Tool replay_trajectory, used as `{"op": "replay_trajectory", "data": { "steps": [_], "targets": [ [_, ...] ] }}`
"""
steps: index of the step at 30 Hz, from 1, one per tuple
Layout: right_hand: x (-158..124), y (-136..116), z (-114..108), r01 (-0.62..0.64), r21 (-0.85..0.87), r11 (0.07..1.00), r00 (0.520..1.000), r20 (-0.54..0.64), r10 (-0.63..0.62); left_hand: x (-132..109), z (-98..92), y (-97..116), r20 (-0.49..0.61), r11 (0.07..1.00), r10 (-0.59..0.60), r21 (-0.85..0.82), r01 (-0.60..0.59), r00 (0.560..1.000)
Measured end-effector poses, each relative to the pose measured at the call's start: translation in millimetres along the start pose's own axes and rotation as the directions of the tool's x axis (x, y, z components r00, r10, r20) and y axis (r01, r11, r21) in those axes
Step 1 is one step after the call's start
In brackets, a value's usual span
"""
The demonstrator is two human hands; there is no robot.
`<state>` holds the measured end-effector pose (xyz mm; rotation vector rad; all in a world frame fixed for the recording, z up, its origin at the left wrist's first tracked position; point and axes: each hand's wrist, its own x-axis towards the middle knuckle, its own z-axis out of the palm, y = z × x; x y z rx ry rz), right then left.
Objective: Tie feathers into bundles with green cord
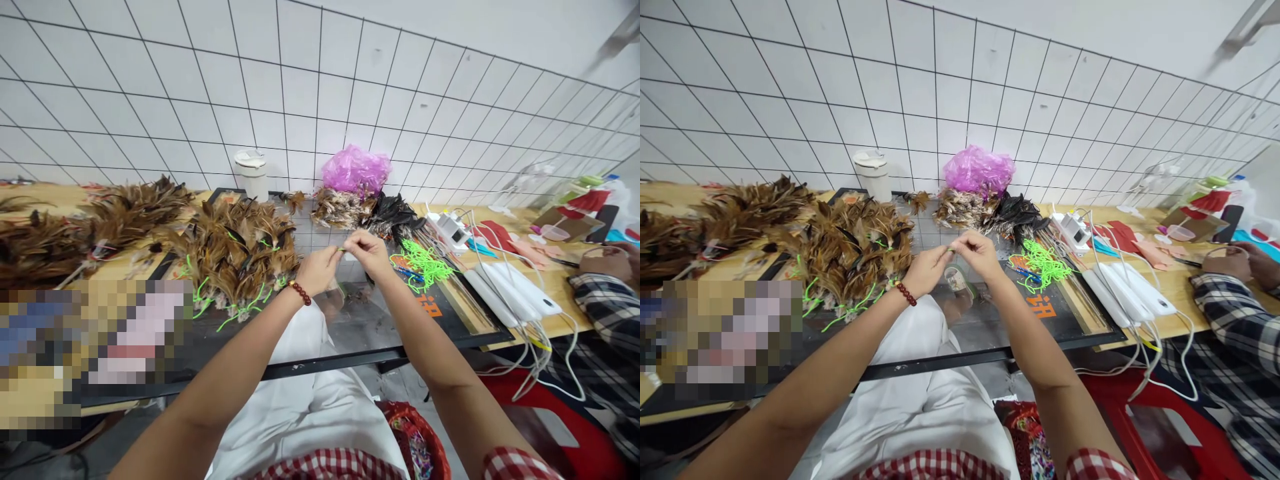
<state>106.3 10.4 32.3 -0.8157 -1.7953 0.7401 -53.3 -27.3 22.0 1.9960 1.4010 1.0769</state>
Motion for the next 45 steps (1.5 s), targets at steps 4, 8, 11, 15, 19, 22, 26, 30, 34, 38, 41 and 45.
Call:
{"op": "replay_trajectory", "data": {
  "steps": [4,8,11,15,19,22,26,30,34,38,41,45],
  "targets": [
    [0,10,4,-0.152,0.205,0.967,0.988,0.045,0.146,9,-0.9,-6,-0.082,0.858,-0.178,-0.501,0.114,0.981],
    [-5,18,20,-0.188,0.245,0.951,0.977,0.149,0.155,12,-3.1,-6,-0.066,0.733,-0.32,-0.649,0.203,0.945],
    [-9,17,30,-0.094,0.165,0.982,0.996,0.023,0.091,12,-2.6,-7,-0.084,0.729,-0.37,-0.644,0.233,0.925],
    [-12,10,30,-0.018,-0.01,1.0,0.996,-0.087,0.017,11,-0.9,-6,-0.176,0.771,-0.382,-0.602,0.208,0.907],
    [-12,10,28,-0.119,0.123,0.985,0.992,0.059,0.113,9,-4.1,0,-0.241,0.722,-0.404,-0.677,0.146,0.882],
    [-9,17,29,-0.292,0.268,0.918,0.953,0.156,0.258,10,-8.1,4,-0.141,0.544,-0.469,-0.824,0.159,0.872],
    [-3,26,25,-0.443,0.45,0.776,0.894,0.157,0.42,10,-9.6,4,0.058,0.386,-0.405,-0.894,0.228,0.913],
    [1,22,14,-0.389,0.629,0.674,0.901,0.106,0.421,7,-7.3,9,0.21,0.375,-0.293,-0.872,0.314,0.933],
    [2,10,6,-0.256,0.682,0.685,0.948,0.037,0.317,6,-4.7,16,0.173,0.387,-0.287,-0.879,0.279,0.942],
    [3,0,4,-0.278,0.721,0.635,0.939,0.066,0.336,11,-4.1,20,0.003,0.558,-0.171,-0.824,0.099,0.985],
    [4,-5,0,-0.274,0.754,0.597,0.94,0.077,0.333,22,-9.6,25,-0.192,0.787,0.042,-0.599,-0.151,0.981],
    [3,-2,-13,-0.153,0.703,0.694,0.979,0.012,0.203,34,-15.8,22,-0.195,0.872,0.26,-0.373,-0.317,0.946]
  ]
}}
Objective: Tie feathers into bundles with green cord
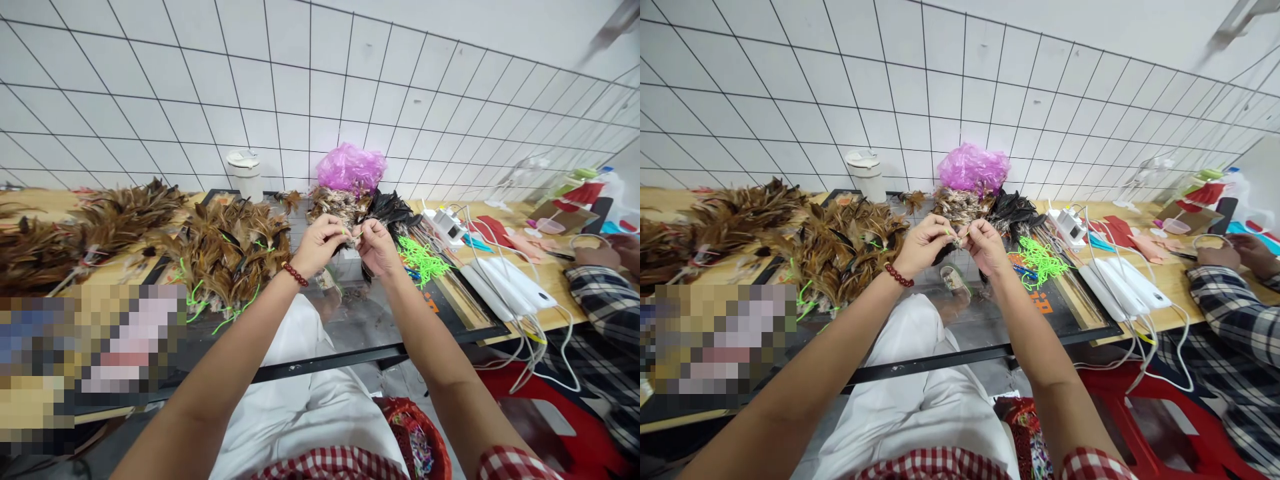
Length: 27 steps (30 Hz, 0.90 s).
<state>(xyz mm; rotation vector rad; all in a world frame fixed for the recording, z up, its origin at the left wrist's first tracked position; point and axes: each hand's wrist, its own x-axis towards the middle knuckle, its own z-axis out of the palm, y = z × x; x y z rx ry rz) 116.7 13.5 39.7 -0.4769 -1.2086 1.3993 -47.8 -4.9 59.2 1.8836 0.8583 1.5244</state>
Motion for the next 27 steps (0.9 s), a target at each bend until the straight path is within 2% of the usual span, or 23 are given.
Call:
{"op": "replay_trajectory", "data": {
  "steps": [2,3,4,5,7,9,12,16,21,25,27],
  "targets": [
    [-1,3,-11,-0.044,-0.126,0.991,0.996,0.072,0.054,-4,-1.6,-11,0.107,0.996,-0.087,0.016,0.086,0.99],
    [-3,7,-16,-0.112,-0.203,0.973,0.984,0.111,0.137,-9,-1.6,-18,0.173,0.981,-0.194,0.027,0.192,0.966],
    [-4,13,-21,-0.195,-0.286,0.938,0.961,0.137,0.242,-15,-1.3,-25,0.226,0.944,-0.329,0.036,0.329,0.917],
    [-5,19,-25,-0.276,-0.366,0.889,0.928,0.141,0.346,-22,-0.5,-32,0.254,0.881,-0.464,0.034,0.472,0.849],
    [-7,31,-30,-0.379,-0.483,0.789,0.874,0.092,0.476,-35,1.9,-42,0.194,0.726,-0.664,-0.068,0.685,0.722],
    [-8,40,-30,-0.401,-0.536,0.743,0.865,0.046,0.5,-43,4.1,-45,0.14,0.661,-0.713,-0.193,0.725,0.687],
    [-8,45,-26,-0.373,-0.558,0.741,0.875,0.053,0.481,-49,4.6,-42,0.1,0.681,-0.679,-0.284,0.675,0.727],
    [-8,44,-23,-0.366,-0.564,0.74,0.884,0.037,0.465,-50,0.3,-38,0.116,0.723,-0.605,-0.334,0.605,0.788],
    [-8,35,-24,-0.311,-0.606,0.732,0.907,0.039,0.419,-50,-1.5,-40,0.11,0.695,-0.616,-0.391,0.603,0.78],
    [-11,23,-21,-0.16,-0.634,0.757,0.914,0.195,0.357,-51,1.3,-43,0.057,0.723,-0.649,-0.261,0.639,0.758],
    [-13,20,-17,-0.065,-0.668,0.741,0.914,0.258,0.313,-51,2.3,-44,0.052,0.757,-0.634,-0.161,0.633,0.771]
  ]
}}
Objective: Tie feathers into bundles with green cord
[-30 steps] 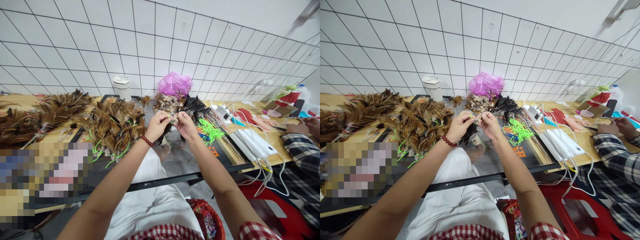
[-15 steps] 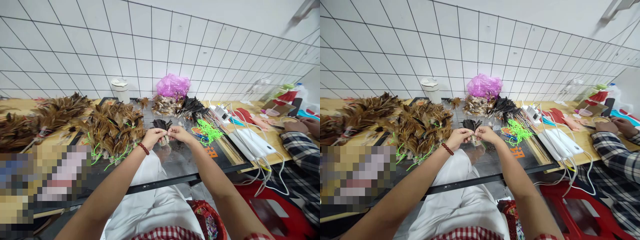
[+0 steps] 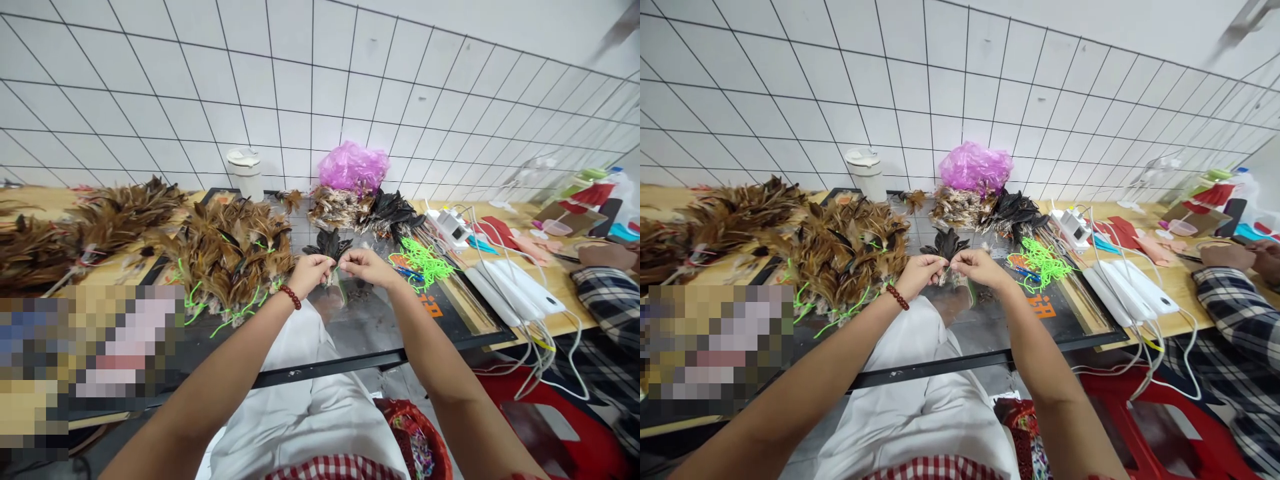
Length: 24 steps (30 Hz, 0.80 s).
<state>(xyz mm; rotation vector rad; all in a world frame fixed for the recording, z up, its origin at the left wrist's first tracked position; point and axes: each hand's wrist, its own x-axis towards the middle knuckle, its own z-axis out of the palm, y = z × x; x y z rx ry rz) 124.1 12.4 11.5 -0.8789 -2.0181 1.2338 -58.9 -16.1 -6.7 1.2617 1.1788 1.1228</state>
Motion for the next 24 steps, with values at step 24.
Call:
{"op": "replay_trajectory", "data": {
  "steps": [24],
  "targets": [
    [6,3,18,0.212,-0.432,0.876,0.938,-0.16,-0.306,-3,6.2,1,0.012,0.982,-0.043,-0.185,0.045,0.999]
  ]
}}
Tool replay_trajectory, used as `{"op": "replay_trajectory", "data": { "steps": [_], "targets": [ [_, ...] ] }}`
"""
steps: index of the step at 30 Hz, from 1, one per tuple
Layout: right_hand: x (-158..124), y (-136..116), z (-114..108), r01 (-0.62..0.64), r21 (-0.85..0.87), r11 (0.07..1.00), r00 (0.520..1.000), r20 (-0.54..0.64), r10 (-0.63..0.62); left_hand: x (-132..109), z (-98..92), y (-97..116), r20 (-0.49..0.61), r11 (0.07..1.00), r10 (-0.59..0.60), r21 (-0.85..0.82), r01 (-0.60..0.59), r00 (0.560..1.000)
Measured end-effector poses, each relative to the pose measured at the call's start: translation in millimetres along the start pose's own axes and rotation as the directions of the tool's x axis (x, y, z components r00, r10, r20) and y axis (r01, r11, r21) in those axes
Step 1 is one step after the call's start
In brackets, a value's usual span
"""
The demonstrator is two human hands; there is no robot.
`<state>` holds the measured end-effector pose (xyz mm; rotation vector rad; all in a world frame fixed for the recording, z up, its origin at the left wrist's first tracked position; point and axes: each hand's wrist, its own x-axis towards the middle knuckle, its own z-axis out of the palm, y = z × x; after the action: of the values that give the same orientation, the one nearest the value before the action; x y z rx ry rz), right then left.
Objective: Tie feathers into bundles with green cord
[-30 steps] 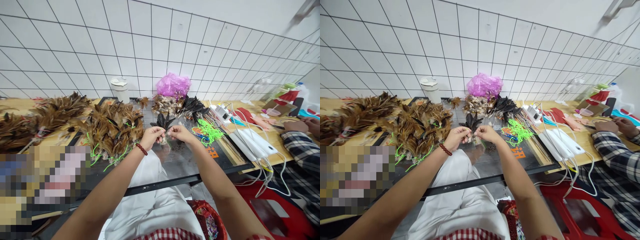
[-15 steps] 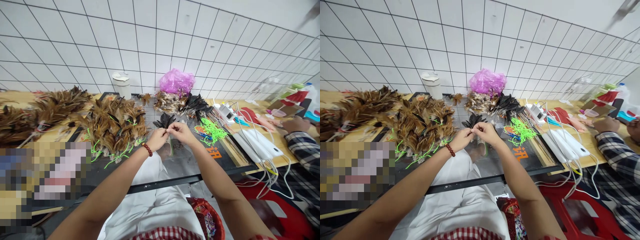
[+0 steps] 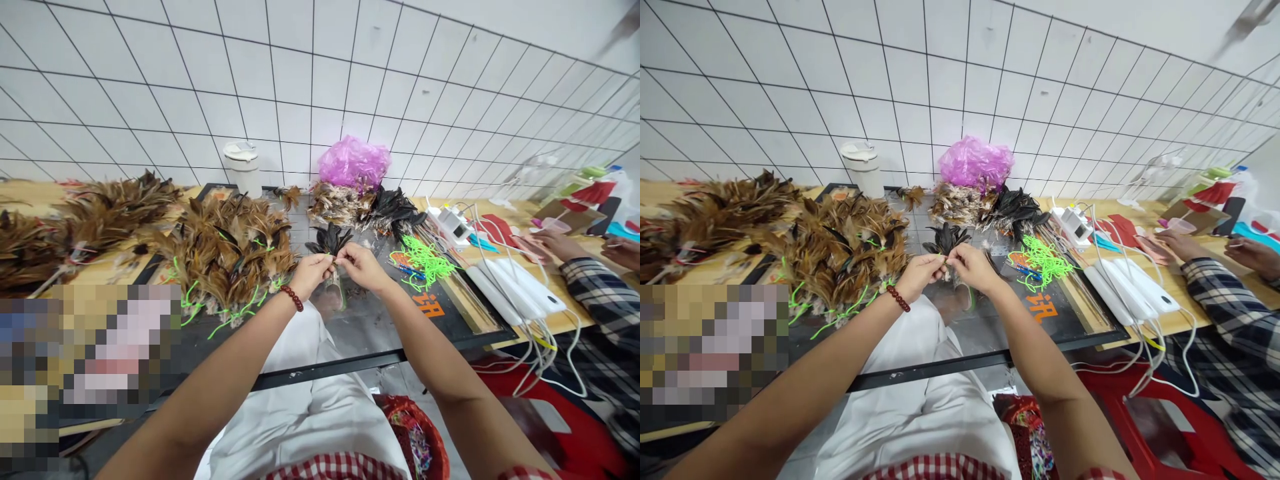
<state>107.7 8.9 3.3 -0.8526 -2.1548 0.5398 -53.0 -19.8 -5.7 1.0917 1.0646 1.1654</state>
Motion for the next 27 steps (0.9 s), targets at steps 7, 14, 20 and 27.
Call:
{"op": "replay_trajectory", "data": {
  "steps": [7,14,20,27],
  "targets": [
    [-1,2,-5,-0.072,0.124,0.99,0.996,0.067,0.064,1,-6.9,5,-0.033,0.992,-0.082,-0.1,0.078,0.996],
    [-3,18,13,-0.207,0.419,0.884,0.978,0.099,0.182,2,-8.4,-1,0.057,0.987,0.035,0.156,-0.044,0.998],
    [-5,30,27,-0.235,0.285,0.929,0.969,0.14,0.202,-2,-12.0,-6,0.301,0.391,0.45,0.78,-0.488,0.841],
    [-1,30,22,-0.205,0.39,0.898,0.977,0.131,0.167,-8,-9.7,0,0.444,-0.051,0.529,0.867,-0.496,0.723]
  ]
}}
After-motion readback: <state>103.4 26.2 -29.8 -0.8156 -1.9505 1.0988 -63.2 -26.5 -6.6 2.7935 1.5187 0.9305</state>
